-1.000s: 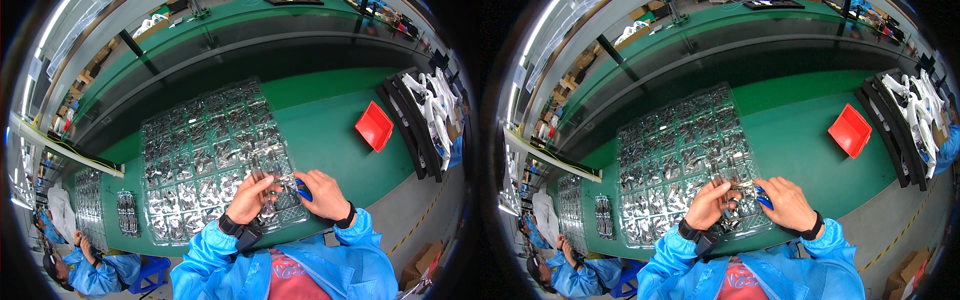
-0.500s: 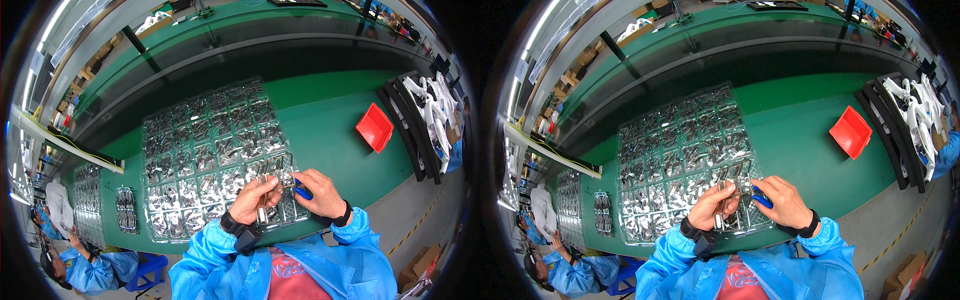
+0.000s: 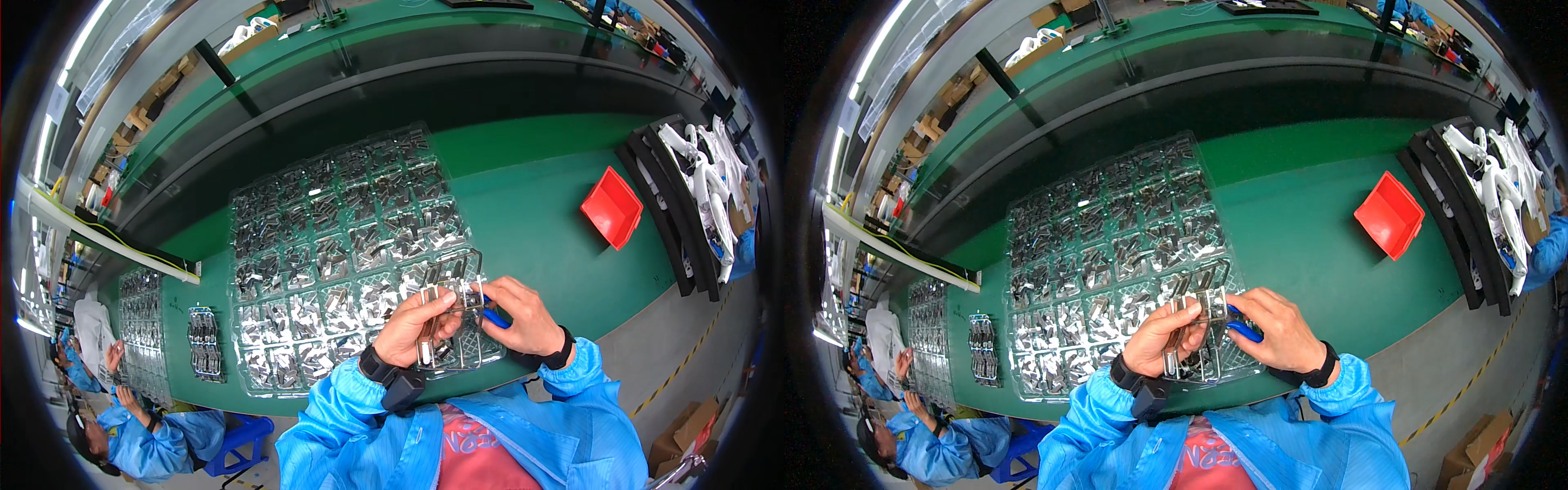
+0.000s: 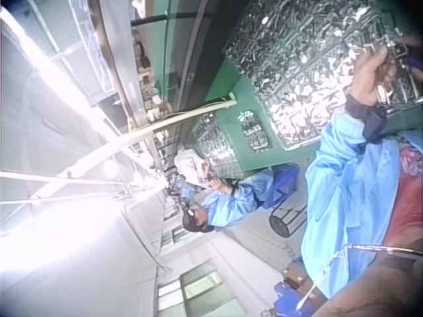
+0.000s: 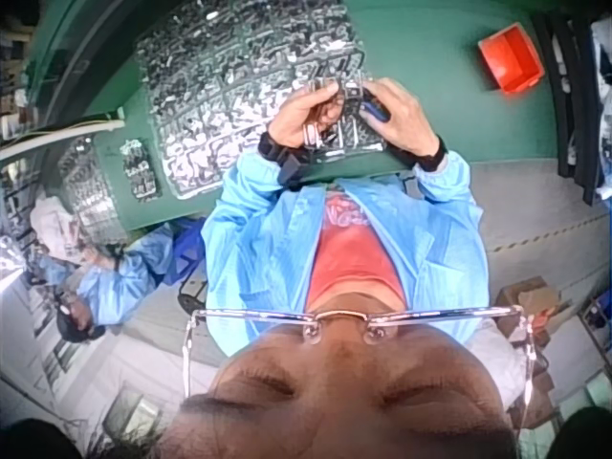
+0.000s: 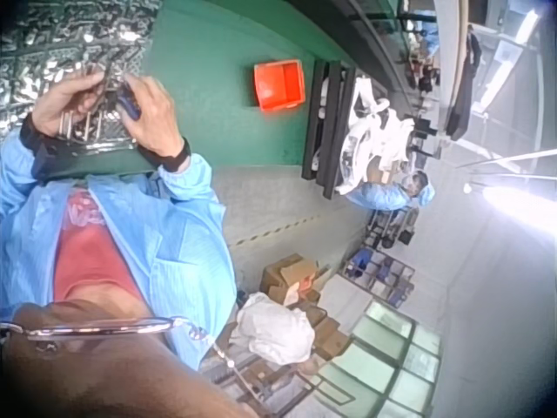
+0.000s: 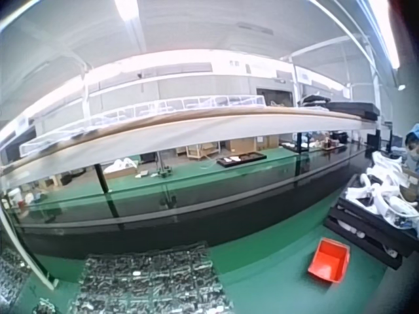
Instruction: Using pliers to trim or adjust metal wire components on a workbench in a manufacturing environment.
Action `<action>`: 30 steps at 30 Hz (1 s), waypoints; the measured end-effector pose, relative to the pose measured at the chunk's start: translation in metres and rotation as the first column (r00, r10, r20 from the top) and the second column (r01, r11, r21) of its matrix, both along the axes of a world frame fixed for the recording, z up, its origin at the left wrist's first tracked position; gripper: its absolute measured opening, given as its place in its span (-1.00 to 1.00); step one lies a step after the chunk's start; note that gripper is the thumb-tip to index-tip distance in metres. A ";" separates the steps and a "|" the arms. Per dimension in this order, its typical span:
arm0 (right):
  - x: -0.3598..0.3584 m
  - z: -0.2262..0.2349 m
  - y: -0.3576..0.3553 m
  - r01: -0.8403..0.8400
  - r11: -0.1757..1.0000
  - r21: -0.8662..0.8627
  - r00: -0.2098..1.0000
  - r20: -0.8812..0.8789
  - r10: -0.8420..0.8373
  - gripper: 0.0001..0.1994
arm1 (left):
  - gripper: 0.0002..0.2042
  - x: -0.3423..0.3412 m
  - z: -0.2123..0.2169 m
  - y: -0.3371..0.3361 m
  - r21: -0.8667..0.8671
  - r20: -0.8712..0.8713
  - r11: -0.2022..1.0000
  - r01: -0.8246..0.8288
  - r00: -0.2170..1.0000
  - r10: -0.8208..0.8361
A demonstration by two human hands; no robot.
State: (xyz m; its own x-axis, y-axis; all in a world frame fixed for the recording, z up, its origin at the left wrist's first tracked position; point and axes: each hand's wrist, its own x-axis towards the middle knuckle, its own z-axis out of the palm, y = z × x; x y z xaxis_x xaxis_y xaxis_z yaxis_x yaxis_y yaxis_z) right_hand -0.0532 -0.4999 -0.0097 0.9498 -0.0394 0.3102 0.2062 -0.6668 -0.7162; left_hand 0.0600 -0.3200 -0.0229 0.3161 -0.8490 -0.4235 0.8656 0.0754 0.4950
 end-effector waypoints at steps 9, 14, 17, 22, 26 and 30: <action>0.001 0.004 -0.003 -0.016 0.991 -0.133 0.999 0.049 0.023 -0.52 | -0.89 0.001 -0.003 -0.001 -0.008 0.027 1.000 0.021 0.999 -0.020; 0.000 0.000 -0.002 -0.017 0.997 -0.072 0.996 0.089 0.024 -0.51 | -0.89 0.001 0.001 -0.002 0.004 0.031 1.000 0.030 0.999 -0.030; 0.000 0.003 -0.003 -0.012 0.996 -0.084 0.996 0.089 0.019 -0.52 | -0.89 0.003 -0.001 -0.002 -0.020 0.051 0.998 0.052 0.997 -0.051; 0.000 0.003 -0.002 0.003 0.993 -0.116 0.996 0.089 0.007 -0.51 | -0.88 0.003 -0.005 -0.003 -0.023 0.068 0.999 0.030 0.997 -0.029; -0.002 0.003 -0.003 0.024 0.979 -0.204 0.998 0.059 -0.013 -0.50 | -0.86 0.005 -0.008 -0.005 0.010 0.117 0.999 0.043 0.992 -0.044; -0.004 -0.003 -0.005 0.066 0.960 -0.273 0.998 -0.001 -0.068 -0.50 | -0.82 0.009 -0.017 -0.009 0.000 0.148 0.998 0.062 0.987 -0.061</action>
